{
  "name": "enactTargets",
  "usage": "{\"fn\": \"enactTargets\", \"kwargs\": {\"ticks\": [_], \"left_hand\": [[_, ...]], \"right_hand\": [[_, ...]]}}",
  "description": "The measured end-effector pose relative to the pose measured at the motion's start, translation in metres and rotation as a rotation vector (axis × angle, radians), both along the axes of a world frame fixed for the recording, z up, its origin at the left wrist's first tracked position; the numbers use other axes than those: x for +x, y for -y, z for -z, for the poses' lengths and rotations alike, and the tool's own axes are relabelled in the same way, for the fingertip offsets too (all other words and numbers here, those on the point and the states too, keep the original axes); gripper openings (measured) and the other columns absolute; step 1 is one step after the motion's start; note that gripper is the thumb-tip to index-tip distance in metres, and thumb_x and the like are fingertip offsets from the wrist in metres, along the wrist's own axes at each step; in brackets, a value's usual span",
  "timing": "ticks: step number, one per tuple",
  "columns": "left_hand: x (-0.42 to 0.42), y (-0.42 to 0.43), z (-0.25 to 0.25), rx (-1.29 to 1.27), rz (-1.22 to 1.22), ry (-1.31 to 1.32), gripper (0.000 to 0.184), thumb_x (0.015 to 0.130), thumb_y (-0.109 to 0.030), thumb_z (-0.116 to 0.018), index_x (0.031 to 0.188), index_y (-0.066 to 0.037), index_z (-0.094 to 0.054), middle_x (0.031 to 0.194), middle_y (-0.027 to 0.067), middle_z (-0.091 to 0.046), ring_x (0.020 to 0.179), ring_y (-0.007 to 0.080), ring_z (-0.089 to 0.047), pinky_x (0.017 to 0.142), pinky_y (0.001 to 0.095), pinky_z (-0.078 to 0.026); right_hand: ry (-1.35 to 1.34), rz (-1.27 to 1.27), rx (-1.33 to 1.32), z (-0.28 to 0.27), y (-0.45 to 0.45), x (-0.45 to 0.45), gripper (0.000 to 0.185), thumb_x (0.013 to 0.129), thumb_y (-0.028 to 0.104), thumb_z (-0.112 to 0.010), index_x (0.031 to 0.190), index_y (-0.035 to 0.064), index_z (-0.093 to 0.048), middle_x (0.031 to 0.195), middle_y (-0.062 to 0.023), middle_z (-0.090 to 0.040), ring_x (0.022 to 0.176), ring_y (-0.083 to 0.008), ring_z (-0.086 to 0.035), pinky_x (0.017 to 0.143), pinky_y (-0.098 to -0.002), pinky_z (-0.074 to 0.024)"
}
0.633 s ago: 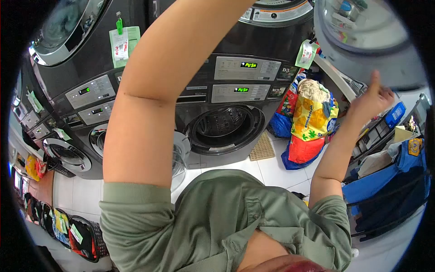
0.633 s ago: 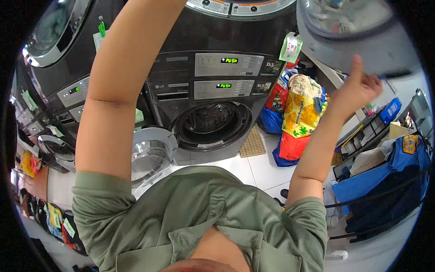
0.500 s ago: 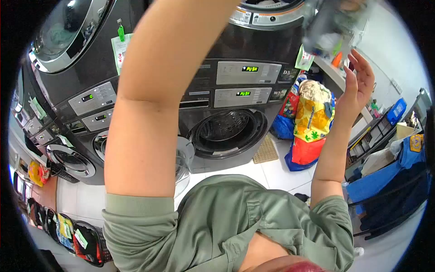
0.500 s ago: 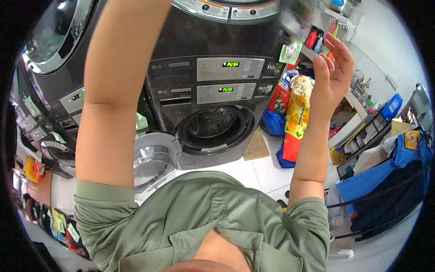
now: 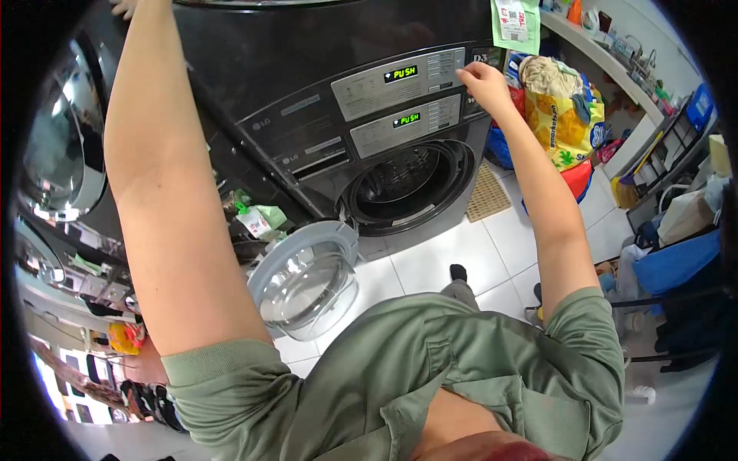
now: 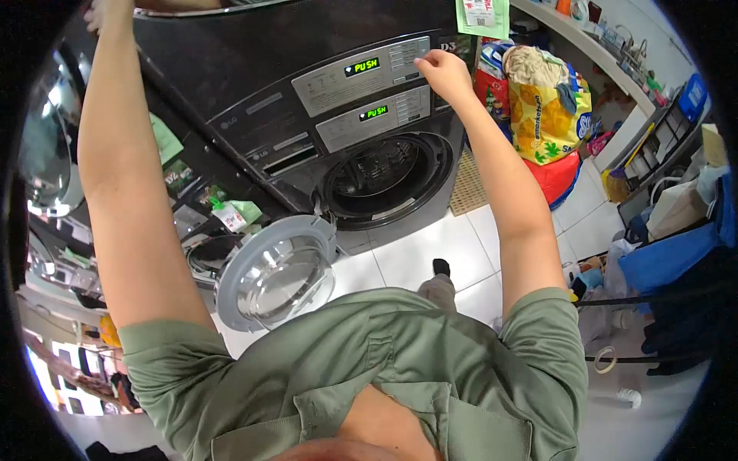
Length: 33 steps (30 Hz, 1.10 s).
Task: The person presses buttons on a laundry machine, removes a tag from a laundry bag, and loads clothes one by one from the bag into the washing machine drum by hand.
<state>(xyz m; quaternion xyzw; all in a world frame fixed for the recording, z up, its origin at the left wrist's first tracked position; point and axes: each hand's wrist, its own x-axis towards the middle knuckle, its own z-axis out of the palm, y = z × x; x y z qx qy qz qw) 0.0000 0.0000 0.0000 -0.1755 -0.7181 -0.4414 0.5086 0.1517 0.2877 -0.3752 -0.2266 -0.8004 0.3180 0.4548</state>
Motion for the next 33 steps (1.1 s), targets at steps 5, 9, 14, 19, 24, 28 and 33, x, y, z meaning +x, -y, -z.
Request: {"fn": "enactTargets", "kwargs": {"ticks": [5, 9, 14, 19, 24, 28, 33], "left_hand": [[-0.035, -0.023, 0.002, 0.029, -0.163, -0.095, 0.090, 0.072, -0.057, -0.051, 0.129, 0.006, -0.019, 0.137, 0.0278, -0.008, 0.126, 0.0458, -0.008, 0.095, 0.0590, -0.020], [-0.051, -0.032, -0.002, 0.063, -0.190, -0.166, 0.088, 0.074, -0.057, -0.048, 0.132, 0.002, -0.017, 0.137, 0.0274, -0.012, 0.125, 0.0439, -0.015, 0.095, 0.0586, -0.020], [-0.065, -0.032, -0.008, 0.089, -0.147, -0.233, 0.087, 0.073, -0.057, -0.049, 0.129, 0.003, -0.022, 0.131, 0.0261, -0.025, 0.118, 0.0416, -0.028, 0.090, 0.0583, -0.026], [-0.070, -0.035, -0.011, 0.130, -0.143, -0.260, 0.085, 0.072, -0.057, -0.050, 0.128, 0.002, -0.026, 0.129, 0.0239, -0.029, 0.117, 0.0409, -0.031, 0.089, 0.0575, -0.028], [-0.072, -0.034, -0.012, 0.118, -0.150, -0.258, 0.084, 0.072, -0.056, -0.050, 0.127, 0.002, -0.027, 0.127, 0.0237, -0.030, 0.116, 0.0404, -0.032, 0.089, 0.0568, -0.028], [-0.070, -0.034, -0.007, 0.127, -0.123, -0.277, 0.083, 0.073, -0.056, -0.050, 0.126, 0.003, -0.028, 0.127, 0.0237, -0.030, 0.116, 0.0404, -0.032, 0.088, 0.0567, -0.029], [-0.071, -0.033, -0.009, 0.128, -0.128, -0.280, 0.084, 0.073, -0.057, -0.049, 0.127, 0.003, -0.028, 0.127, 0.0238, -0.031, 0.115, 0.0406, -0.032, 0.088, 0.0565, -0.029]], "right_hand": [[0.089, 0.095, 0.206, -0.009, -0.016, -0.032, 0.034, 0.076, 0.039, -0.056, 0.085, 0.0072, -0.064, 0.077, -0.0118, -0.062, 0.076, -0.0288, -0.060, 0.067, -0.0363, -0.0461], [0.039, 0.083, 0.243, -0.006, -0.028, -0.050, 0.034, 0.077, 0.037, -0.057, 0.084, 0.0039, -0.062, 0.077, -0.0125, -0.060, 0.071, -0.0262, -0.059, 0.065, -0.0327, -0.0453], [-0.008, 0.123, 0.270, 0.002, -0.035, -0.060, 0.035, 0.075, 0.039, -0.060, 0.079, 0.0037, -0.063, 0.077, -0.0099, -0.060, 0.070, -0.0238, -0.059, 0.063, -0.0316, -0.0449], [-0.035, 0.153, 0.286, 0.001, -0.030, -0.060, 0.036, 0.073, 0.040, -0.061, 0.077, 0.0041, -0.063, 0.073, -0.0082, -0.059, 0.064, -0.0222, -0.057, 0.058, -0.0309, -0.0435], [0.016, 0.184, 0.183, -0.004, -0.028, -0.059, 0.038, 0.070, 0.043, -0.064, 0.077, 0.0058, -0.064, 0.066, -0.0073, -0.060, 0.060, -0.0202, -0.057, 0.057, -0.0297, -0.0439], [0.062, 0.158, 0.114, -0.014, -0.019, -0.053, 0.041, 0.068, 0.045, -0.064, 0.078, 0.0057, -0.064, 0.065, -0.0073, -0.060, 0.059, -0.0197, -0.057, 0.057, -0.0291, -0.0438], [0.048, 0.176, 0.136, -0.008, -0.025, -0.054, 0.041, 0.068, 0.046, -0.064, 0.077, 0.0057, -0.064, 0.064, -0.0069, -0.060, 0.059, -0.0188, -0.057, 0.058, -0.0285, -0.0438]]}}
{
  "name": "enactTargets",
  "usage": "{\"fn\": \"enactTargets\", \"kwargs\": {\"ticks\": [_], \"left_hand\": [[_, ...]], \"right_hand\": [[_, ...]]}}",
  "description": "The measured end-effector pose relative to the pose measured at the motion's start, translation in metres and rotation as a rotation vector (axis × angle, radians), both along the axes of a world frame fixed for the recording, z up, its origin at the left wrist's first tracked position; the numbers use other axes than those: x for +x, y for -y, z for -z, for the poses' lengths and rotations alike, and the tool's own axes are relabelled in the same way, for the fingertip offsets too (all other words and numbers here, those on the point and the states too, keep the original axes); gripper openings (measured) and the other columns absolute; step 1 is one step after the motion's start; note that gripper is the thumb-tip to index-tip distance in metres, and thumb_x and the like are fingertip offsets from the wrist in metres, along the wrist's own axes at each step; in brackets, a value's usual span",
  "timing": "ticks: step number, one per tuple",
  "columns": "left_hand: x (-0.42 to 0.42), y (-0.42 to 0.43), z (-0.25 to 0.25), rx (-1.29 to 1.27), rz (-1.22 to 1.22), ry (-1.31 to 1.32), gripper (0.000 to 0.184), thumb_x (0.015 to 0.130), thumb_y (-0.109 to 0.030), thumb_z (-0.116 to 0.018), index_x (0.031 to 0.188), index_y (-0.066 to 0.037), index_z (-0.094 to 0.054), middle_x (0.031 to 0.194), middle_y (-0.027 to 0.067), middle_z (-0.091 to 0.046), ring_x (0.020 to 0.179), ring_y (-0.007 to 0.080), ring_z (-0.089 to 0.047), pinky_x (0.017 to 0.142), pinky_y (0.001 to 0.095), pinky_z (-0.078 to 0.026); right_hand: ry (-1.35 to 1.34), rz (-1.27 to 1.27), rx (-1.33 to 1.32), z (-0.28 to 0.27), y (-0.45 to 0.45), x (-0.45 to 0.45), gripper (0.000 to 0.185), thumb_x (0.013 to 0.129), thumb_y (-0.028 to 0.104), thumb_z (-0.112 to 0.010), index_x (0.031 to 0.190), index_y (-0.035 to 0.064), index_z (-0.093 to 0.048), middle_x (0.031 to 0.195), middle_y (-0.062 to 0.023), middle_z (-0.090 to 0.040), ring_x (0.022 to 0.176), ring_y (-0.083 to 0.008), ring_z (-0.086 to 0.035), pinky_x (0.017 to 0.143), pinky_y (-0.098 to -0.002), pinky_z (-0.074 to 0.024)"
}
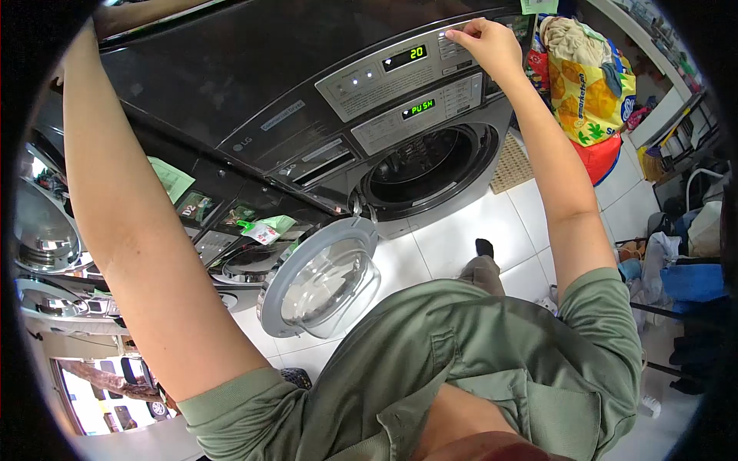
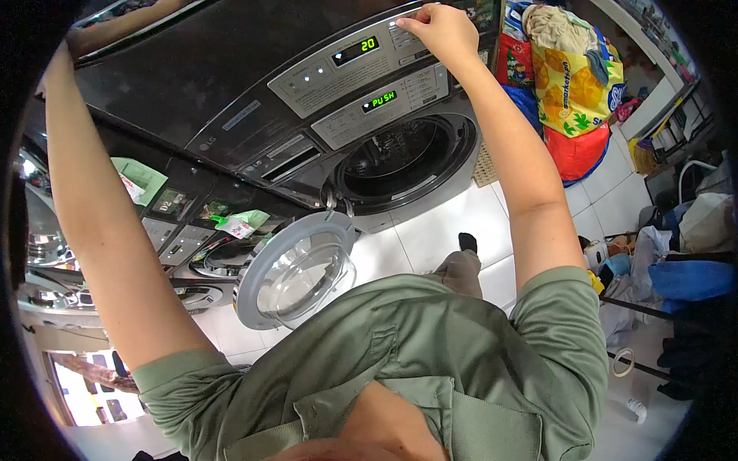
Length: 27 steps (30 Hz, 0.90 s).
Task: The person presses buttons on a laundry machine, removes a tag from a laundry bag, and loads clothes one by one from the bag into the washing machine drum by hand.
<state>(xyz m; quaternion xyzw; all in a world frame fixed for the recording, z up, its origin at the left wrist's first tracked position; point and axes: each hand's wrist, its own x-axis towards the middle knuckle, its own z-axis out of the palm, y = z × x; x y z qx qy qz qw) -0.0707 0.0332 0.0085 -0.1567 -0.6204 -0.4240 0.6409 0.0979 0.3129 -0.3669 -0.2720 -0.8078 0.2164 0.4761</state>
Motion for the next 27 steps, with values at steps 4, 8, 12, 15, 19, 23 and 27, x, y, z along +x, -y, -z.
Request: {"fn": "enactTargets", "kwargs": {"ticks": [4, 8, 12, 15, 19, 23, 27], "left_hand": [[0.002, 0.000, 0.000, -0.023, -0.003, -0.011, 0.084, 0.073, -0.057, -0.048, 0.127, 0.003, -0.027, 0.127, 0.0244, -0.030, 0.115, 0.0410, -0.032, 0.088, 0.0567, -0.029], [-0.006, 0.001, -0.002, -0.018, -0.029, -0.060, 0.084, 0.074, -0.058, -0.047, 0.126, 0.005, -0.028, 0.128, 0.0263, -0.028, 0.115, 0.0427, -0.032, 0.087, 0.0573, -0.030], [-0.006, 0.003, -0.003, -0.047, -0.004, -0.055, 0.084, 0.074, -0.057, -0.048, 0.125, 0.005, -0.028, 0.128, 0.0272, -0.028, 0.115, 0.0435, -0.032, 0.087, 0.0578, -0.030], [-0.006, 0.003, -0.004, -0.039, -0.011, -0.048, 0.084, 0.074, -0.058, -0.048, 0.126, 0.005, -0.028, 0.128, 0.0267, -0.028, 0.115, 0.0435, -0.032, 0.087, 0.0582, -0.030], [-0.009, 0.002, -0.005, -0.045, -0.034, -0.035, 0.085, 0.073, -0.059, -0.049, 0.127, 0.004, -0.027, 0.127, 0.0259, -0.030, 0.114, 0.0428, -0.033, 0.087, 0.0571, -0.030], [0.036, -0.006, 0.026, -0.019, -0.133, -0.004, 0.085, 0.074, -0.060, -0.047, 0.131, -0.001, -0.023, 0.130, 0.0225, -0.031, 0.114, 0.0395, -0.037, 0.088, 0.0537, -0.031], [-0.017, -0.011, 0.008, 0.042, -0.404, -0.110, 0.088, 0.074, -0.062, -0.046, 0.133, -0.003, -0.017, 0.136, 0.0178, -0.025, 0.116, 0.0367, -0.037, 0.088, 0.0569, -0.029]], "right_hand": [[-0.135, -0.081, -0.120, 0.034, -0.010, 0.003, 0.038, 0.068, 0.042, -0.066, 0.076, 0.0040, -0.063, 0.063, -0.0067, -0.059, 0.058, -0.0155, -0.055, 0.058, -0.0270, -0.0435], [-0.030, -0.088, -0.163, 0.061, -0.002, 0.005, 0.037, 0.064, 0.040, -0.069, 0.074, 0.0051, -0.063, 0.066, -0.0080, -0.061, 0.063, -0.0214, -0.059, 0.058, -0.0317, -0.0452], [0.041, -0.067, -0.108, 0.062, 0.001, -0.002, 0.036, 0.064, 0.040, -0.068, 0.073, 0.0061, -0.062, 0.069, -0.0076, -0.061, 0.065, -0.0224, -0.059, 0.057, -0.0329, -0.0450], [0.129, -0.015, -0.177, 0.055, 0.005, -0.004, 0.036, 0.065, 0.041, -0.067, 0.071, 0.0066, -0.062, 0.071, -0.0078, -0.061, 0.066, -0.0233, -0.059, 0.057, -0.0335, -0.0448], [0.156, 0.035, -0.103, 0.052, 0.015, -0.001, 0.037, 0.066, 0.043, -0.066, 0.071, 0.0069, -0.061, 0.069, -0.0082, -0.061, 0.066, -0.0247, -0.059, 0.058, -0.0341, -0.0449], [-0.020, -0.146, -0.371, 0.099, 0.044, 0.009, 0.038, 0.069, 0.041, -0.063, 0.072, 0.0037, -0.060, 0.065, -0.0109, -0.059, 0.063, -0.0273, -0.057, 0.058, -0.0349, -0.0437], [0.272, -0.981, -0.705, 0.205, 0.055, 0.037, 0.028, 0.072, 0.033, -0.062, 0.073, 0.0052, -0.061, 0.054, -0.0026, -0.054, 0.046, -0.0119, -0.049, 0.041, -0.0264, -0.0391]]}}
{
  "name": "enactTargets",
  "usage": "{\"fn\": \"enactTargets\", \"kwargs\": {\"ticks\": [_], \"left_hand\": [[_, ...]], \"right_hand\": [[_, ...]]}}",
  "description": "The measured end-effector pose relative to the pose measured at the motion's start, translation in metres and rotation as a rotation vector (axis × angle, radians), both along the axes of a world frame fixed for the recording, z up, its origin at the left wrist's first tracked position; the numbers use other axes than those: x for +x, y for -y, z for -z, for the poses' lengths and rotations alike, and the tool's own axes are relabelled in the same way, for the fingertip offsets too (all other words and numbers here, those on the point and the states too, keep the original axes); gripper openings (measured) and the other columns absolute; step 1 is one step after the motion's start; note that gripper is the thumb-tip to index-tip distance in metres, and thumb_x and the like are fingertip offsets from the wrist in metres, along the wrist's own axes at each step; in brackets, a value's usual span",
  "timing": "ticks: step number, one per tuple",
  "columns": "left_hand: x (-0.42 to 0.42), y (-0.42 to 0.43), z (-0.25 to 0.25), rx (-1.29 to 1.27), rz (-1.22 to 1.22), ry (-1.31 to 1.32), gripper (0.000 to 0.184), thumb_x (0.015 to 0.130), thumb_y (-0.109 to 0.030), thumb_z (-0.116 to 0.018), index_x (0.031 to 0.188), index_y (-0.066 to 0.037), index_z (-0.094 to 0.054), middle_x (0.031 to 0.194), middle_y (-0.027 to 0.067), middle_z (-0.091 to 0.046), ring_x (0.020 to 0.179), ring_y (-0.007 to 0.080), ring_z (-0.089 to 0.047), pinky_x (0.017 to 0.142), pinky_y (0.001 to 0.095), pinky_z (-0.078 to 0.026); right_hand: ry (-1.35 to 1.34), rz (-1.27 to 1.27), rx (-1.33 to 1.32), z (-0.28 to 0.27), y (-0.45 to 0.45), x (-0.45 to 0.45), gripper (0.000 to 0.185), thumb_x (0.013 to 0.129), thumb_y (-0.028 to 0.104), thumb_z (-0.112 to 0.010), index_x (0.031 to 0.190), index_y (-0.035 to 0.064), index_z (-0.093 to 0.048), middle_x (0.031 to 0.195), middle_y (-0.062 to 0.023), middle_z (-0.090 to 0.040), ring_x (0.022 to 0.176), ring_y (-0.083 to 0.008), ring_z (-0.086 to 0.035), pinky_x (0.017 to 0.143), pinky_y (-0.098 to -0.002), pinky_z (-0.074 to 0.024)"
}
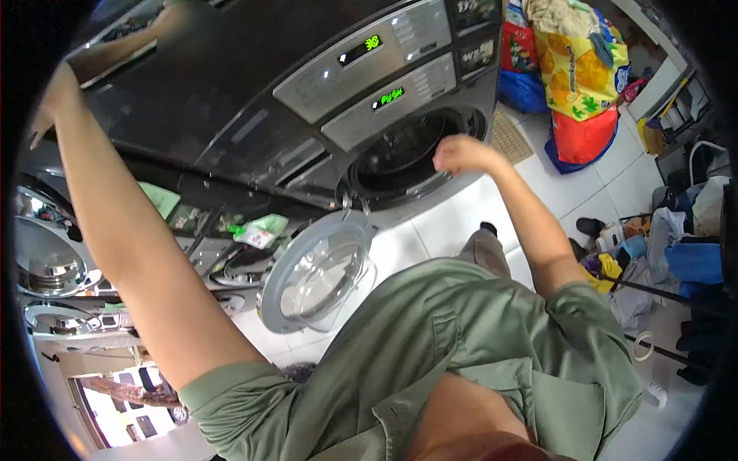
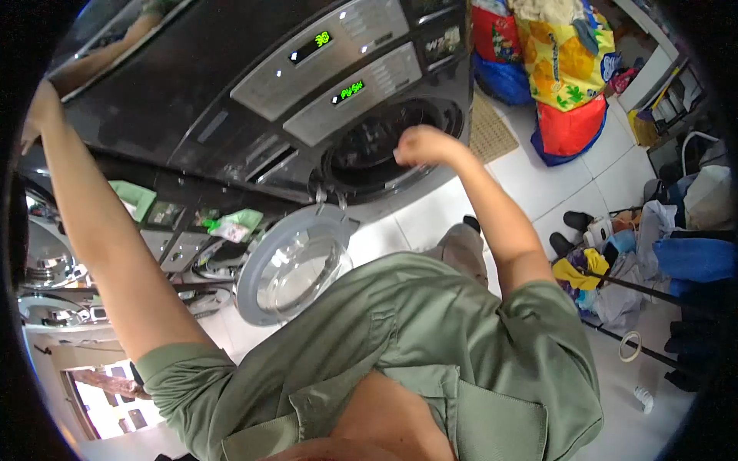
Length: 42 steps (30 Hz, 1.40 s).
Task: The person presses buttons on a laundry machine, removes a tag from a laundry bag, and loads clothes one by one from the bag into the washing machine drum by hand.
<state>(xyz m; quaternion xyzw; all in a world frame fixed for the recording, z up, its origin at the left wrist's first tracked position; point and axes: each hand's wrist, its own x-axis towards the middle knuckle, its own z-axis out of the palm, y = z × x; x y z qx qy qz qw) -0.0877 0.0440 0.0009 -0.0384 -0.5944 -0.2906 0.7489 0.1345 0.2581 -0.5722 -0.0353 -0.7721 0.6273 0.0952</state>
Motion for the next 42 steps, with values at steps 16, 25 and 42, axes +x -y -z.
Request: {"fn": "enactTargets", "kwargs": {"ticks": [16, 25, 42], "left_hand": [[0.154, -0.312, 0.260, -1.162, 0.494, -0.061, 0.058, 0.057, -0.041, -0.070, 0.111, -0.027, -0.052, 0.143, 0.0052, -0.009, 0.131, 0.0338, 0.001, 0.091, 0.0654, 0.005], [0.167, -0.319, 0.259, -1.151, 0.352, 0.065, 0.061, 0.056, -0.045, -0.071, 0.113, -0.037, -0.050, 0.143, 0.0093, -0.010, 0.129, 0.0414, 0.004, 0.088, 0.0674, 0.009], [0.212, -0.309, 0.553, -1.841, 1.468, 1.108, 0.036, 0.071, -0.020, -0.063, 0.103, -0.007, -0.056, 0.100, 0.0126, -0.058, 0.088, 0.0288, -0.056, 0.076, 0.0366, -0.044]], "right_hand": [[-0.555, 1.132, 0.763, -0.211, -0.170, 0.080, 0.033, 0.075, 0.007, -0.048, 0.107, 0.0166, -0.050, 0.075, -0.0118, -0.058, 0.062, -0.0307, -0.058, 0.055, -0.0401, -0.0451], [-0.444, 1.277, 0.851, -0.233, -0.234, 0.059, 0.038, 0.075, 0.008, -0.048, 0.109, 0.0227, -0.052, 0.082, -0.0110, -0.060, 0.064, -0.0292, -0.059, 0.053, -0.0371, -0.0467], [0.343, 0.874, -0.058, 0.110, -0.216, 0.167, 0.025, 0.070, 0.018, -0.062, 0.090, 0.0043, -0.060, 0.061, -0.0093, -0.057, 0.055, -0.0185, -0.055, 0.054, -0.0307, -0.0433]]}}
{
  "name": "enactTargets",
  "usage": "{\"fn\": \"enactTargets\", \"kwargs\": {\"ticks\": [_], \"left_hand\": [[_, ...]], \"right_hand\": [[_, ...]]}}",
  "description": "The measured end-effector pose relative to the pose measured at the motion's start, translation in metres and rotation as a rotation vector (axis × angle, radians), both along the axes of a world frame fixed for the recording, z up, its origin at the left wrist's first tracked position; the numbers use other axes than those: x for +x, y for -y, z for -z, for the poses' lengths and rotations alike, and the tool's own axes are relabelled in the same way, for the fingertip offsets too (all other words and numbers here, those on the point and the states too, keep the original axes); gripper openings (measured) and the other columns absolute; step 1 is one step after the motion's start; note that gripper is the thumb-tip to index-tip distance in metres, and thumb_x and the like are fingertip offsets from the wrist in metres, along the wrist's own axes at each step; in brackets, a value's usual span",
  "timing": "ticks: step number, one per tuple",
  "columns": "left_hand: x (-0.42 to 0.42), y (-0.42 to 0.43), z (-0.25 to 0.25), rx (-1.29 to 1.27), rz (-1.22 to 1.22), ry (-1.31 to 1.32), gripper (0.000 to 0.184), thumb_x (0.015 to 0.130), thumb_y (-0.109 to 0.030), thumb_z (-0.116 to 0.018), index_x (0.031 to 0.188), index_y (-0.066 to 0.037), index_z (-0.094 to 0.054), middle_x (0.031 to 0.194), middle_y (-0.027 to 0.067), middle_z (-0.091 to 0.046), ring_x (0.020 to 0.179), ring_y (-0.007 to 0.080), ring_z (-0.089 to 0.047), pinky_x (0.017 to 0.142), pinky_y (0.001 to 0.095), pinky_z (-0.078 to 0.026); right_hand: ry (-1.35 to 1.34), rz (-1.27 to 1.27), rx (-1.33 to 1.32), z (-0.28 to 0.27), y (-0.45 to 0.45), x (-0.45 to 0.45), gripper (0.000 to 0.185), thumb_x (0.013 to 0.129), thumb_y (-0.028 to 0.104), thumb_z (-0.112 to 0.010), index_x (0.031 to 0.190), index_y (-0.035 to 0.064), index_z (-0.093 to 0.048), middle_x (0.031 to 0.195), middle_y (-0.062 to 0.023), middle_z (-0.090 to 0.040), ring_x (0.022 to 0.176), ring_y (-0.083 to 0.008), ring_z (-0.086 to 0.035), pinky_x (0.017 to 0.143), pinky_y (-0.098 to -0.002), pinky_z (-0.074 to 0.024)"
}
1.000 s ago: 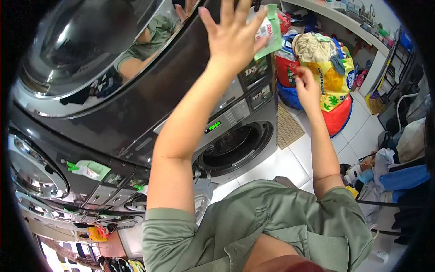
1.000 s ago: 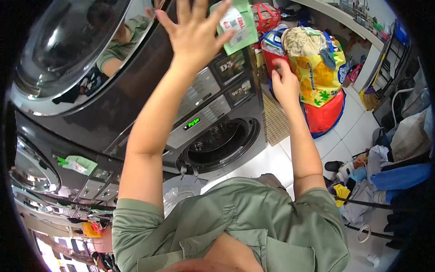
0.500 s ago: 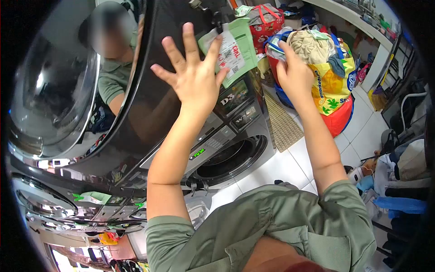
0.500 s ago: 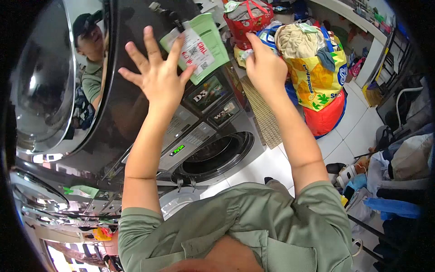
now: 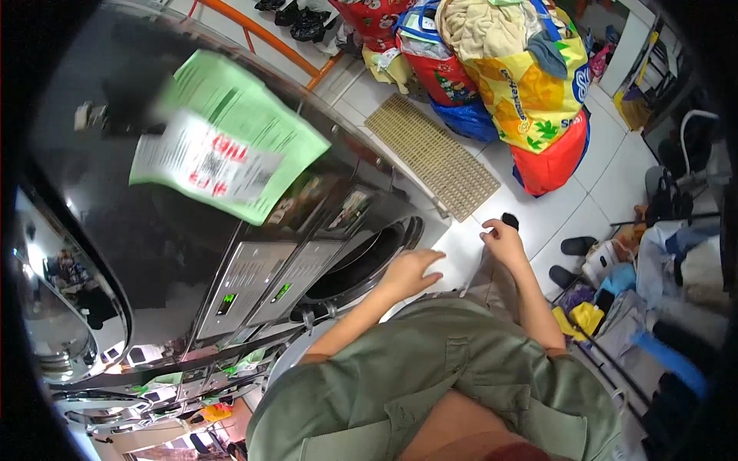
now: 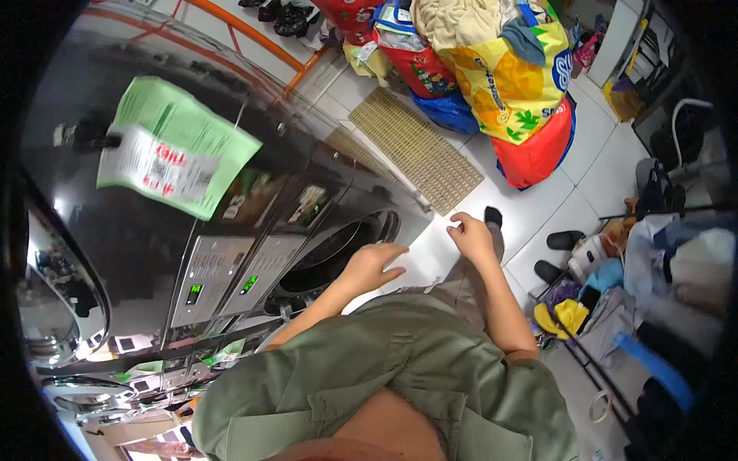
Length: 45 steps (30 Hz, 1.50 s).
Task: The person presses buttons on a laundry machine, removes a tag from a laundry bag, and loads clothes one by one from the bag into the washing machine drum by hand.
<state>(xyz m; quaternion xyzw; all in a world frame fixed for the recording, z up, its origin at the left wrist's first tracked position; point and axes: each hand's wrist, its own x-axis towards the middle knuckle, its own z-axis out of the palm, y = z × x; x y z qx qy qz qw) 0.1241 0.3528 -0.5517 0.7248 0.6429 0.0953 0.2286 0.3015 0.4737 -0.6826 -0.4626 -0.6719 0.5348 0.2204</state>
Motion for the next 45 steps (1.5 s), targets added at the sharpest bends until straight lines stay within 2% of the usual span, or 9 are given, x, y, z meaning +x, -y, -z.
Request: {"fn": "enactTargets", "kwargs": {"ticks": [8, 12, 15, 19, 23, 28, 33, 37, 45], "left_hand": [[0.007, -0.191, 0.068, -0.328, -0.013, -0.256, 0.042, 0.070, -0.029, -0.062, 0.106, -0.009, -0.055, 0.102, 0.0127, -0.058, 0.092, 0.0295, -0.055, 0.079, 0.0388, -0.043], [0.017, -0.299, 0.093, -0.209, -0.145, -0.015, 0.044, 0.071, -0.029, -0.061, 0.109, -0.009, -0.054, 0.108, 0.0146, -0.055, 0.098, 0.0302, -0.053, 0.084, 0.0373, -0.042], [0.019, -0.348, 0.098, -0.270, -0.213, 0.039, 0.043, 0.072, -0.030, -0.061, 0.110, -0.010, -0.054, 0.107, 0.0147, -0.056, 0.097, 0.0303, -0.053, 0.083, 0.0375, -0.042], [0.005, -0.375, 0.118, -0.386, -0.176, -0.171, 0.044, 0.071, -0.034, -0.060, 0.110, -0.014, -0.054, 0.105, 0.0144, -0.057, 0.095, 0.0301, -0.055, 0.080, 0.0383, -0.044], [-0.015, -0.359, 0.161, -0.570, -0.175, -0.215, 0.045, 0.067, -0.036, -0.057, 0.102, -0.007, -0.059, 0.100, 0.0160, -0.058, 0.089, 0.0310, -0.057, 0.078, 0.0405, -0.045], [-0.071, -0.328, 0.206, -0.649, -0.268, -0.164, 0.041, 0.069, -0.040, -0.056, 0.090, -0.006, -0.064, 0.094, 0.0169, -0.060, 0.089, 0.0316, -0.057, 0.078, 0.0383, -0.044], [-0.110, -0.306, 0.190, -0.739, -0.466, -0.263, 0.043, 0.068, -0.040, -0.058, 0.093, -0.005, -0.063, 0.099, 0.0170, -0.059, 0.090, 0.0311, -0.056, 0.079, 0.0375, -0.044], [-0.108, -0.294, 0.193, -0.586, -0.731, -0.145, 0.042, 0.067, -0.041, -0.059, 0.091, -0.007, -0.064, 0.098, 0.0164, -0.059, 0.089, 0.0309, -0.057, 0.079, 0.0374, -0.044], [-0.078, -0.285, 0.188, -0.535, -0.767, 0.031, 0.030, 0.074, -0.033, -0.059, 0.091, -0.009, -0.063, 0.088, 0.0104, -0.062, 0.086, 0.0260, -0.058, 0.075, 0.0349, -0.045]], "right_hand": [[-0.249, 0.104, 0.123, 0.010, -0.177, 0.029, 0.020, 0.071, 0.010, -0.061, 0.088, 0.0007, -0.060, 0.072, -0.0104, -0.058, 0.061, -0.0159, -0.054, 0.057, -0.0267, -0.0429], [-0.805, 0.295, 0.007, -0.140, -0.284, 0.111, 0.029, 0.076, 0.001, -0.055, 0.105, 0.0004, -0.050, 0.076, -0.0047, -0.055, 0.066, -0.0113, -0.051, 0.061, -0.0224, -0.0421], [-0.621, 0.364, 1.242, -0.194, -0.301, 0.187, 0.015, 0.073, 0.021, -0.059, 0.073, 0.0092, -0.049, 0.073, -0.0058, -0.054, 0.062, -0.0118, -0.049, 0.055, -0.0267, -0.0380], [-1.606, -0.314, 1.399, -0.311, -0.316, 0.146, 0.012, 0.057, 0.009, -0.059, 0.054, 0.0012, -0.051, 0.044, -0.0060, -0.044, 0.035, -0.0189, -0.039, 0.038, -0.0298, -0.0427], [-1.207, -0.452, 1.374, -0.326, -0.323, 0.136, 0.015, 0.043, -0.002, -0.057, 0.056, -0.0001, -0.051, 0.043, -0.0042, -0.036, 0.038, -0.0131, -0.036, 0.040, -0.0273, -0.0404], [-1.528, -0.141, 1.463, -0.328, -0.324, 0.136, 0.009, 0.060, 0.000, -0.056, 0.068, -0.0003, -0.053, 0.045, -0.0078, -0.038, 0.040, -0.0181, -0.040, 0.046, -0.0289, -0.0437], [-0.914, -0.164, 1.330, -0.329, -0.332, 0.137, 0.008, 0.069, 0.006, -0.055, 0.068, 0.0019, -0.049, 0.056, -0.0047, -0.047, 0.049, -0.0157, -0.048, 0.052, -0.0343, -0.0447], [-1.571, -0.088, 1.527, -0.307, -0.357, 0.130, 0.004, 0.070, 0.006, -0.055, 0.069, 0.0043, -0.051, 0.058, -0.0045, -0.047, 0.048, -0.0159, -0.046, 0.050, -0.0325, -0.0436], [-1.316, -0.105, 1.467, -0.294, -0.382, 0.089, 0.020, 0.074, 0.019, -0.047, 0.093, 0.0116, -0.049, 0.069, -0.0026, -0.047, 0.047, -0.0148, -0.039, 0.050, -0.0327, -0.0393]]}}
